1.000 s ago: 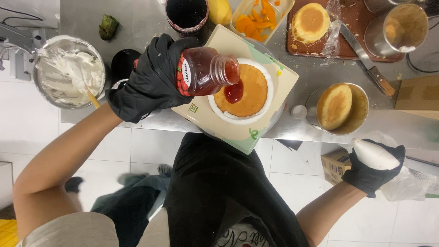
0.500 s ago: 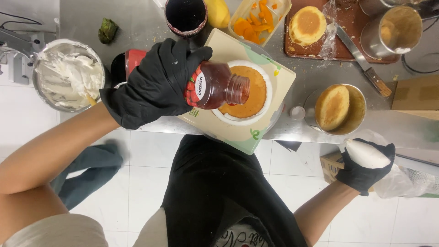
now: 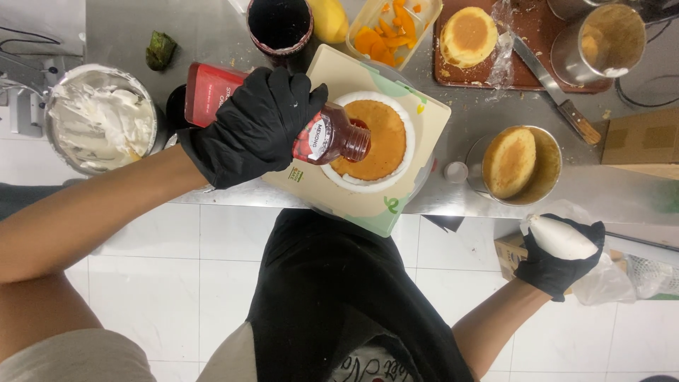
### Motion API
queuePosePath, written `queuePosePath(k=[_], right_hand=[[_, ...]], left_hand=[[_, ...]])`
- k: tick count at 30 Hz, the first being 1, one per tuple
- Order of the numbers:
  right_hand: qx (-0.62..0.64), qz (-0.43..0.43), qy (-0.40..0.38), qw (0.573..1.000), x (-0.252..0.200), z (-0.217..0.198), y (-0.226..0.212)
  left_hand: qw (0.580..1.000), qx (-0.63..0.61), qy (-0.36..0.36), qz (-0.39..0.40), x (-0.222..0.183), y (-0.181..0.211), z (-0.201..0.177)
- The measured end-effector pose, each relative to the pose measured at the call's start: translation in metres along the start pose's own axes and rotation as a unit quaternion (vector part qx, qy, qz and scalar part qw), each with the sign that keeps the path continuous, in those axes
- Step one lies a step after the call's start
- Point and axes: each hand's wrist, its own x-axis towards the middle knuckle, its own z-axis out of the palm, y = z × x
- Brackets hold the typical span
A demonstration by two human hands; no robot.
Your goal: The person pipes strawberry filling from a bottle onto a round sponge cake layer and spreads it with a knife. They fill a piping bag with cream from a bowl, pipe a cream ring onto the cake, place a second sponge layer on top, add more strawberry filling, spread it, and pipe and spread another layer of cream.
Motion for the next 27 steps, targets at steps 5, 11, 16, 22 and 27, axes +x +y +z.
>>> queuePosePath(k=[5,11,16,22,27], right_hand=[[0.009,0.018,-0.004,1.000,0.002,-0.001,-0.004],[0.005,0.004,-0.031,1.000,0.007,-0.015,0.000],[-0.051,-0.059,-0.031,0.996,0.017,-0.024,0.007],[0.029,0.043,-0.076,0.996,0.034,-0.031,0.009],[-0.054,-0.007,-0.107,0.993,0.043,-0.047,0.014]], left_hand=[[0.996,-0.083,0.027,-0.035,-0.006,-0.005,-0.001],[0.955,-0.283,0.042,-0.078,-0.015,-0.011,-0.016],[0.908,-0.411,0.028,-0.078,-0.031,-0.018,0.010],[0.723,-0.674,-0.083,-0.127,-0.016,-0.001,-0.022],[0.469,-0.842,-0.207,-0.168,-0.018,0.017,0.005]])
